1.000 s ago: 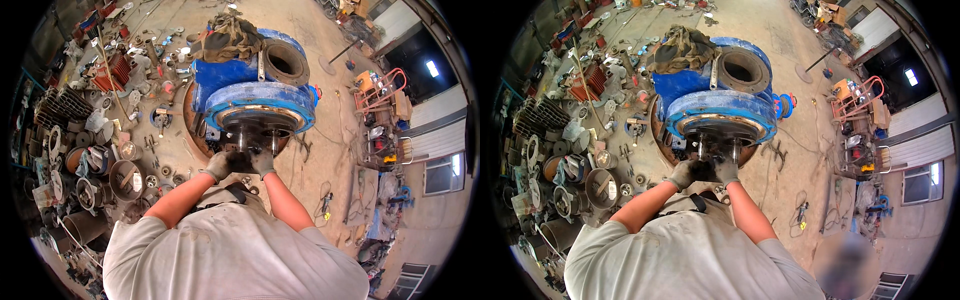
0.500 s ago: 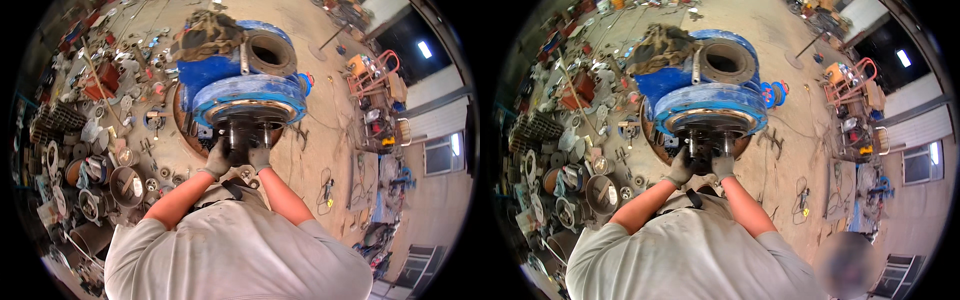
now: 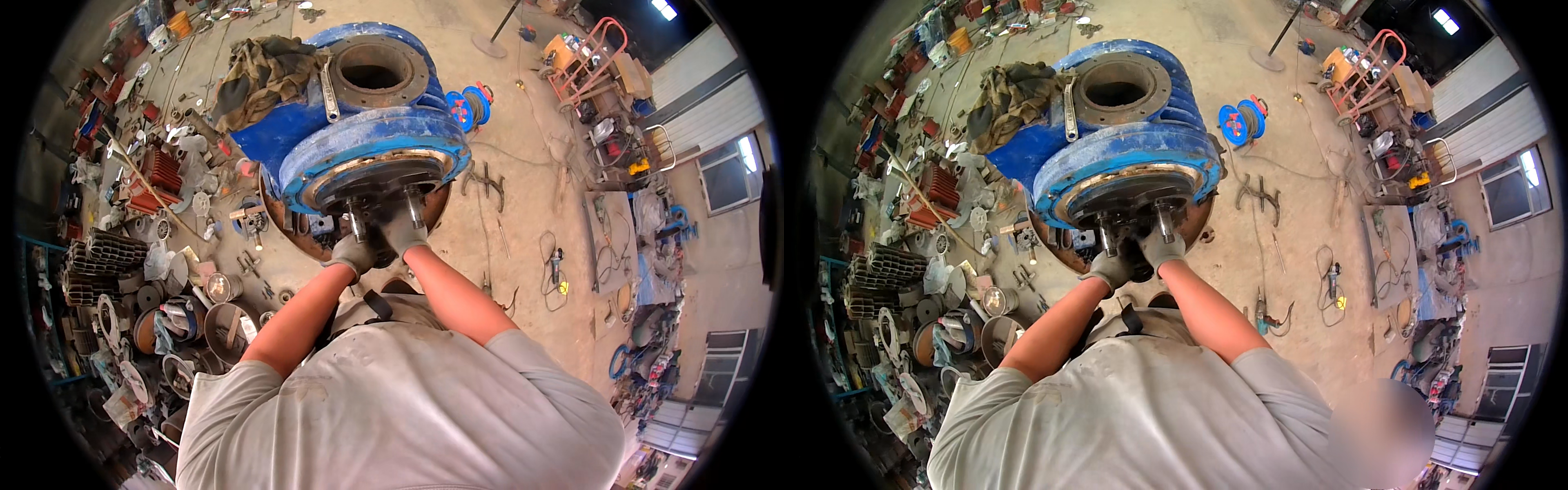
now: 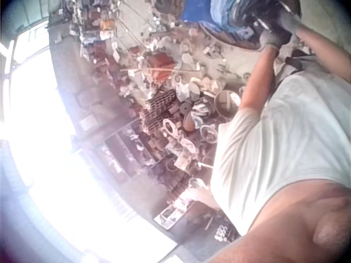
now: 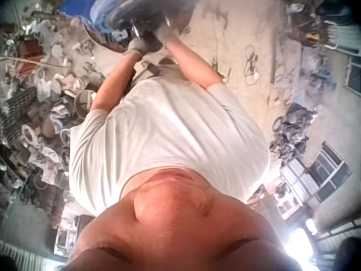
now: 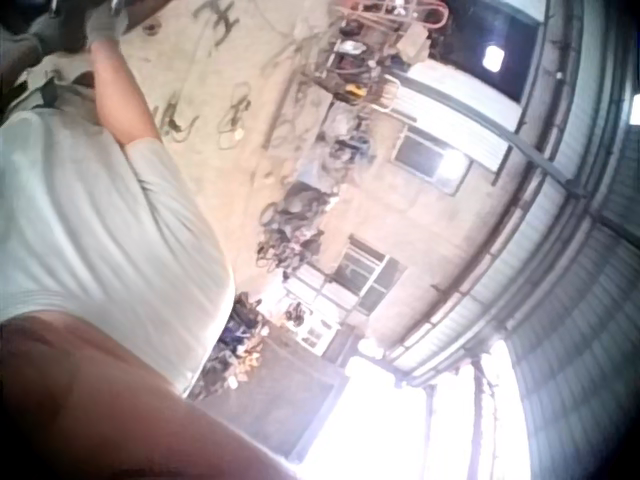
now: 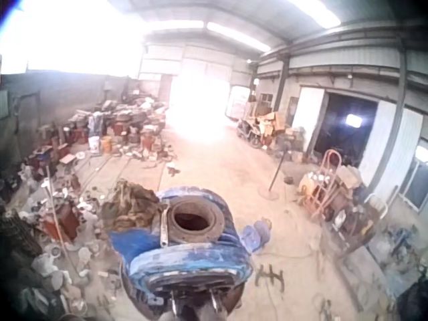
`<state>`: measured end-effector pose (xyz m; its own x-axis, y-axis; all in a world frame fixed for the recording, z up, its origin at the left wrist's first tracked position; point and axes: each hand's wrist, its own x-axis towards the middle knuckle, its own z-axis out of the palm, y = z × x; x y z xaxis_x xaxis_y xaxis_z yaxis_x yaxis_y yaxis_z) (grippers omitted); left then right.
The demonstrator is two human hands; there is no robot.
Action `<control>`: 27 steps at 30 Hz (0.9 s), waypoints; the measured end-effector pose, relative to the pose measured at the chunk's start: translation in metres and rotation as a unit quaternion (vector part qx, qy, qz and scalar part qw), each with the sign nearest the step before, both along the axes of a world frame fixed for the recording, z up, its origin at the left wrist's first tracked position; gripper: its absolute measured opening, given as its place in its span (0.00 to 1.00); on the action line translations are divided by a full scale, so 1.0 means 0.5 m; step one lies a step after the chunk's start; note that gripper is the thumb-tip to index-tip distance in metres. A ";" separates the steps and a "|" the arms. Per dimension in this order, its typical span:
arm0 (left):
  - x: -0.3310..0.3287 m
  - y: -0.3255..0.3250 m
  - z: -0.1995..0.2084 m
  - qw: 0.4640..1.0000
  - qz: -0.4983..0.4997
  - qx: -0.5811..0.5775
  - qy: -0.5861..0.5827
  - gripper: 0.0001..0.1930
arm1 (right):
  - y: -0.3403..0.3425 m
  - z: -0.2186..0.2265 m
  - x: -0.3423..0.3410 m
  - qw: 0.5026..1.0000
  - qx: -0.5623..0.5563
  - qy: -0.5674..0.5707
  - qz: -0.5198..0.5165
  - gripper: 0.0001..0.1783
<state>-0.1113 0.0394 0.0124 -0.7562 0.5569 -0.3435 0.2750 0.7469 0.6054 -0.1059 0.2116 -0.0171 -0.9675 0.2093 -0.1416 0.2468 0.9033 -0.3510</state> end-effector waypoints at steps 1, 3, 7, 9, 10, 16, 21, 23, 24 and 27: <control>0.003 -0.001 0.003 0.999 0.010 -0.040 -0.021 0.22 | -0.003 -0.007 -0.006 1.000 0.011 -0.012 0.000 0.37; 0.003 -0.005 -0.010 0.999 -0.027 -0.043 0.016 0.23 | -0.008 -0.022 -0.017 0.999 0.031 -0.033 0.004 0.40; -0.004 -0.001 -0.027 0.997 -0.050 -0.058 0.025 0.22 | -0.018 -0.099 -0.027 0.997 0.077 -0.018 0.015 0.42; -0.008 0.014 -0.028 0.996 -0.062 -0.062 0.025 0.22 | 0.002 -0.186 -0.031 0.995 0.095 0.031 0.014 0.41; -0.009 0.022 -0.021 0.995 -0.068 -0.061 0.029 0.21 | 0.019 -0.231 -0.034 0.993 0.100 0.064 0.014 0.40; 0.002 0.007 -0.055 0.994 -0.058 -0.082 0.041 0.21 | -0.009 -0.102 -0.010 0.995 -0.054 0.079 -0.028 0.23; 0.061 0.022 0.078 0.995 -0.010 -0.101 0.000 0.23 | -0.003 0.025 0.075 0.997 -0.008 0.052 -0.056 0.23; 0.059 0.028 0.067 0.995 -0.016 -0.097 0.004 0.23 | 0.013 -0.001 0.086 0.996 0.023 0.084 -0.026 0.25; 0.061 0.034 0.096 0.995 -0.024 -0.098 -0.005 0.23 | 0.016 0.004 0.091 0.997 0.014 0.065 -0.030 0.25; 0.056 0.038 0.160 0.994 -0.041 -0.095 -0.027 0.26 | 0.014 0.044 0.086 0.998 0.011 0.054 -0.025 0.27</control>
<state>-0.0831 0.0584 0.0926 -0.6882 0.5378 -0.4870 0.3110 0.8251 0.4717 -0.0628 0.2186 0.0051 -0.9652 0.2596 -0.0314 0.2534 0.8989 -0.3576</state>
